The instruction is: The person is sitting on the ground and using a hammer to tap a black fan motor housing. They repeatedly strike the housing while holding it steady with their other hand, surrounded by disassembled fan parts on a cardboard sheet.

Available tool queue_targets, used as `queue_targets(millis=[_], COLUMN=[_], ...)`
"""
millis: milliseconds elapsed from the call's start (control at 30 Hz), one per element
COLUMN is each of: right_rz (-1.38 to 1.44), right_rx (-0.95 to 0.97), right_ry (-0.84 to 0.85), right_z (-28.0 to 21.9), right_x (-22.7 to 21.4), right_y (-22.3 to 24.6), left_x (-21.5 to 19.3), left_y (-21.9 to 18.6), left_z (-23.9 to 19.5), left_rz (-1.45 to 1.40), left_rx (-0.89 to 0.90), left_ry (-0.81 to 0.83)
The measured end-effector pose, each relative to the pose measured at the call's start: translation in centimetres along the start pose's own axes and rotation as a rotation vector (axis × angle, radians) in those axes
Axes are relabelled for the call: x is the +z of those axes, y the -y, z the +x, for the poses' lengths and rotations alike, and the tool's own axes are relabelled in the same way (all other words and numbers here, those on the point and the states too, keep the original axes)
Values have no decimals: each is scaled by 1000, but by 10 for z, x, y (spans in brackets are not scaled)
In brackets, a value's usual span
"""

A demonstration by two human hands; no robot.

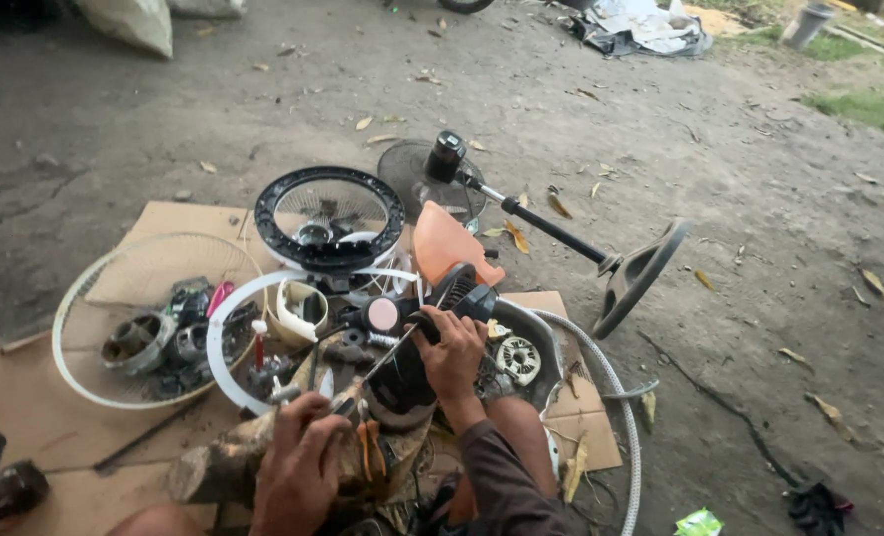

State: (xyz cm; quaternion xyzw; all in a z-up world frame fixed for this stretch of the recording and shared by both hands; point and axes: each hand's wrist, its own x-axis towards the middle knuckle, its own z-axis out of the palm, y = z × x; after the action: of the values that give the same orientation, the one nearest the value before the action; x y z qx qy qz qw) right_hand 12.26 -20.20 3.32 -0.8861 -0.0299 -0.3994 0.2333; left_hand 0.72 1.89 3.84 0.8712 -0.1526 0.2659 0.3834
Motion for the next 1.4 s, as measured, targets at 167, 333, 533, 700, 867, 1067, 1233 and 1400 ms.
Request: queue_targets(millis=[167,333,533,700,867,1067,1233,1400], right_rz=[21,-8,-31,-35,21,80,123,96], right_rx=[8,39,80,4,20,28,30,36], right_ry=[3,13,29,42,45,62,74,75], right_z=[8,10,13,7,8,11,10,8], right_x=[-1,11,1,-1,-4,-12,-14,-10], right_y=[5,5,0,-2,-1,-2,-3,-4], left_x=[0,-5,14,-1,0,-10,-15,-7], left_y=[20,6,22,16,23,13,6,10], left_z=[33,63,42,35,30,34,35,28], left_rz=[20,-39,-55,7,42,36,-30,57], left_rx=[36,-33,-116,7,117,118,127,131], left_ry=[-33,-62,78,20,60,128,220,160])
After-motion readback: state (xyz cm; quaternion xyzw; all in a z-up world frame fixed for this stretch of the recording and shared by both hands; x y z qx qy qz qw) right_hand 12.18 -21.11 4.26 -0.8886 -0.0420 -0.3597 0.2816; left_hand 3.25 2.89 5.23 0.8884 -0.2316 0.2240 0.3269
